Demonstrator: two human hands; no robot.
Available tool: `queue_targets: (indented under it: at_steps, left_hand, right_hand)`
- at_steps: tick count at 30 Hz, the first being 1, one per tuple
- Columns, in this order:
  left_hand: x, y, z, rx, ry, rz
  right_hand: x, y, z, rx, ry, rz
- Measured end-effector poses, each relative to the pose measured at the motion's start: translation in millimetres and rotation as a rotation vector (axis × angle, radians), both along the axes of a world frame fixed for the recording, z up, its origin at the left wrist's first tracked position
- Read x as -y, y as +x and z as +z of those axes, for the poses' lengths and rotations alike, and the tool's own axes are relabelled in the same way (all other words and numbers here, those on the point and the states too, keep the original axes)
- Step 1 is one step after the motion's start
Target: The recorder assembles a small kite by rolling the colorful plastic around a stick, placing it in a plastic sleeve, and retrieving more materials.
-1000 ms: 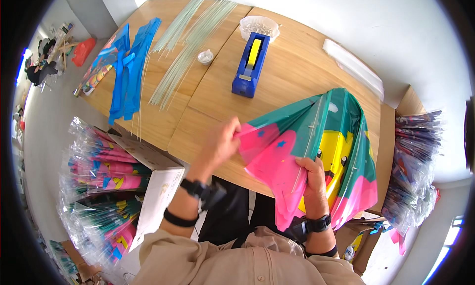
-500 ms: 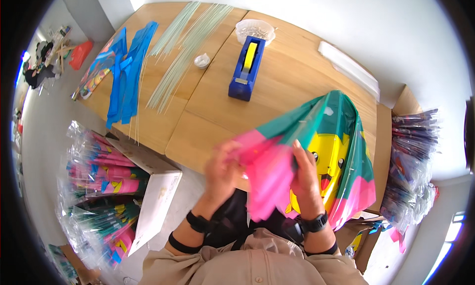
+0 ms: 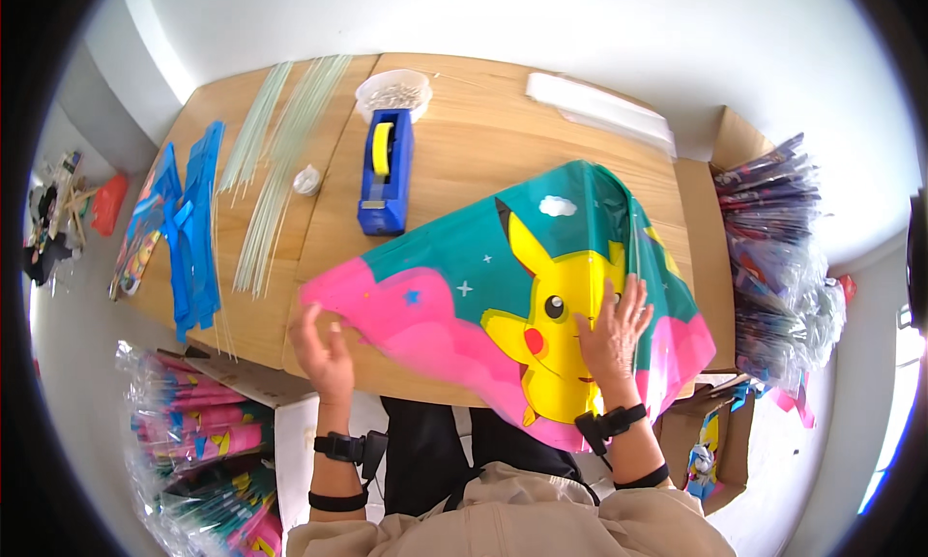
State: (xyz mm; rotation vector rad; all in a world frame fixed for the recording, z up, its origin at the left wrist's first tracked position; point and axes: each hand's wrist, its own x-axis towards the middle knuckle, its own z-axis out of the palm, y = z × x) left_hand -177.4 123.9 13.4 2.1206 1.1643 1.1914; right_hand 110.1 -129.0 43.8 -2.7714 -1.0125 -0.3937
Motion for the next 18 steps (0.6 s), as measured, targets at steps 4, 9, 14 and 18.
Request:
queue_targets:
  at_steps: [4,9,14,18]
  left_hand:
    - [21,56,26,-0.421,0.188,-0.347]
    - [47,92,13,-0.764,0.059,-0.507]
    - [58,103,1,-0.774,0.055,-0.505]
    - [58,105,4,-0.8,0.082,-0.501]
  right_hand:
    - [49,38,-13,-0.042,-0.042,-0.223]
    - [43,54,-4,-0.169,-0.181,-0.278]
    - [3,88,-8,-0.103,-0.107,-0.278]
    - [-43,143,-14,0.049,-0.047,-0.247]
